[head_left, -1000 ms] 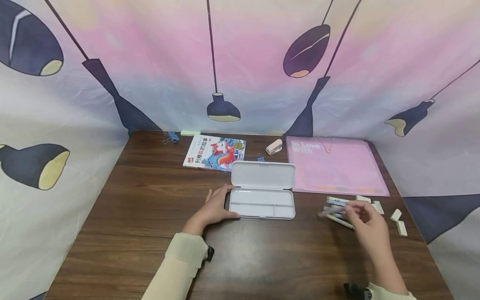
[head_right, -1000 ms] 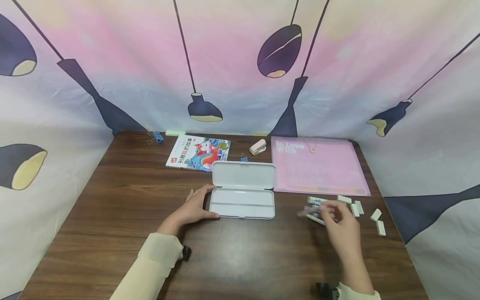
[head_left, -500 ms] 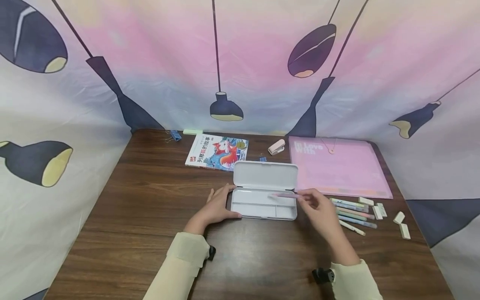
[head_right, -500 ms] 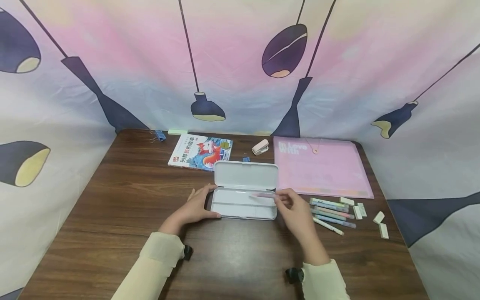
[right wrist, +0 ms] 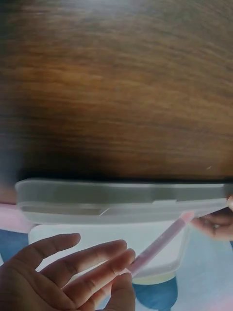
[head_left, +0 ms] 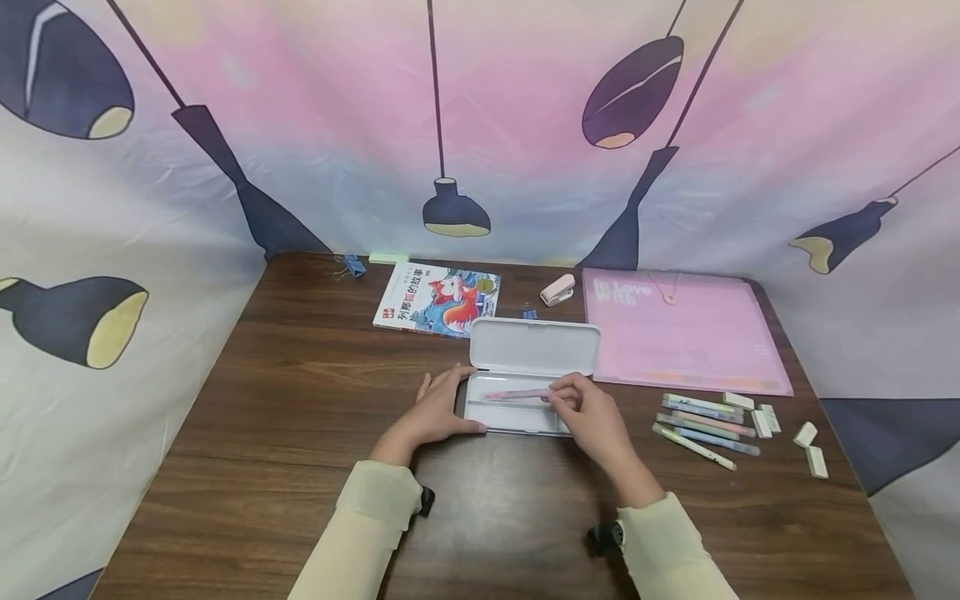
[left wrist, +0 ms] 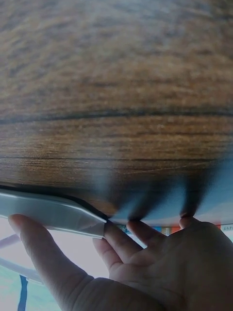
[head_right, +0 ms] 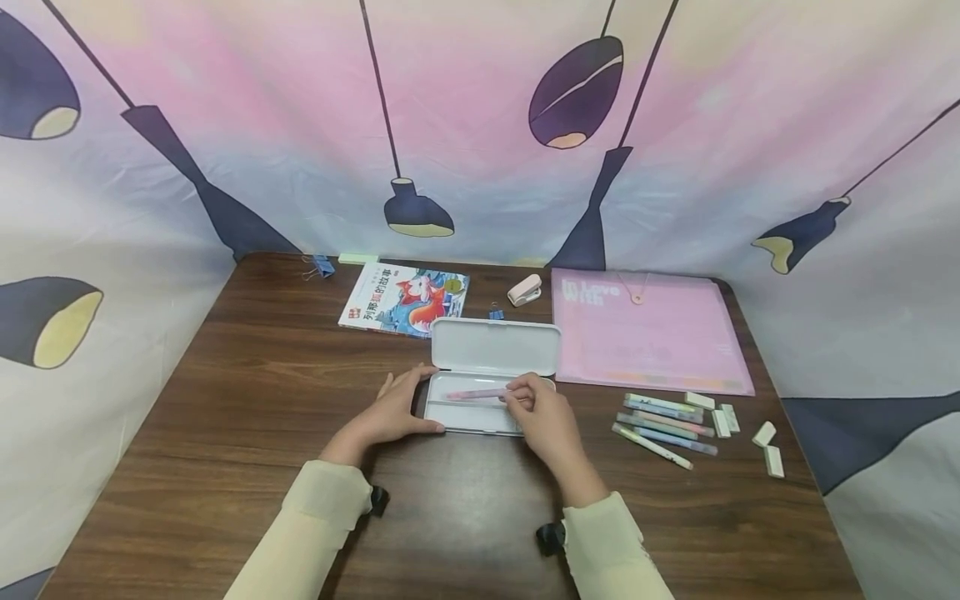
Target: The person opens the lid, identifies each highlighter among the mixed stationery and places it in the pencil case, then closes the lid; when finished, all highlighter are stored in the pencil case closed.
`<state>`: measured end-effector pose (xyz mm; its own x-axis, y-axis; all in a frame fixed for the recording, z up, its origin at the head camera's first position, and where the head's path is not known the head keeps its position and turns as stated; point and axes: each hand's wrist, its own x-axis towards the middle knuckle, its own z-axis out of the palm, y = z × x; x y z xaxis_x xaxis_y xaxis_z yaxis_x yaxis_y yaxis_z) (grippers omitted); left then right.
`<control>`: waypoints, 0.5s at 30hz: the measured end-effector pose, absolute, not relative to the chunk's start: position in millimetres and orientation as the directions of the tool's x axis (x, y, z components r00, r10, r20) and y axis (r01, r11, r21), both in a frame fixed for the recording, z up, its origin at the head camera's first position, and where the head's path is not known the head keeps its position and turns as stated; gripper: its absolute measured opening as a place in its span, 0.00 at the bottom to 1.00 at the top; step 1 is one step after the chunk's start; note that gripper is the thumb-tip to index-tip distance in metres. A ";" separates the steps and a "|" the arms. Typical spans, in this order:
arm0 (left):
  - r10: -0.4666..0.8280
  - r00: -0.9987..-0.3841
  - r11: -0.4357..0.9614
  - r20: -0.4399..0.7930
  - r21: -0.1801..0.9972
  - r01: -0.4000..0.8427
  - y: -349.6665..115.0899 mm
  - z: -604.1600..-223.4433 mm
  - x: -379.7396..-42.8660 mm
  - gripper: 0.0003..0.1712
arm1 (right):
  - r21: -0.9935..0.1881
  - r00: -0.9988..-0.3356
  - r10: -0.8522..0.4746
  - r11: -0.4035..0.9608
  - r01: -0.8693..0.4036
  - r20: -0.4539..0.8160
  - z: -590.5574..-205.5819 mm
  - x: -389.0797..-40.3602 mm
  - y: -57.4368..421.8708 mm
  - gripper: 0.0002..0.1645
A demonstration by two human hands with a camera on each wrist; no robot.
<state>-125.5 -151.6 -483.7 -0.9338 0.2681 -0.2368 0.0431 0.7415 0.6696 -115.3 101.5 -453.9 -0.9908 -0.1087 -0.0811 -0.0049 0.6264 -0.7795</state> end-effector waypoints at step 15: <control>0.272 -0.930 0.732 -0.246 0.681 0.034 -152.5 -484.2 -127.1 0.52 | -0.723 -0.987 -0.087 0.689 0.040 -0.137 -462.3 -118.8 87.3 0.07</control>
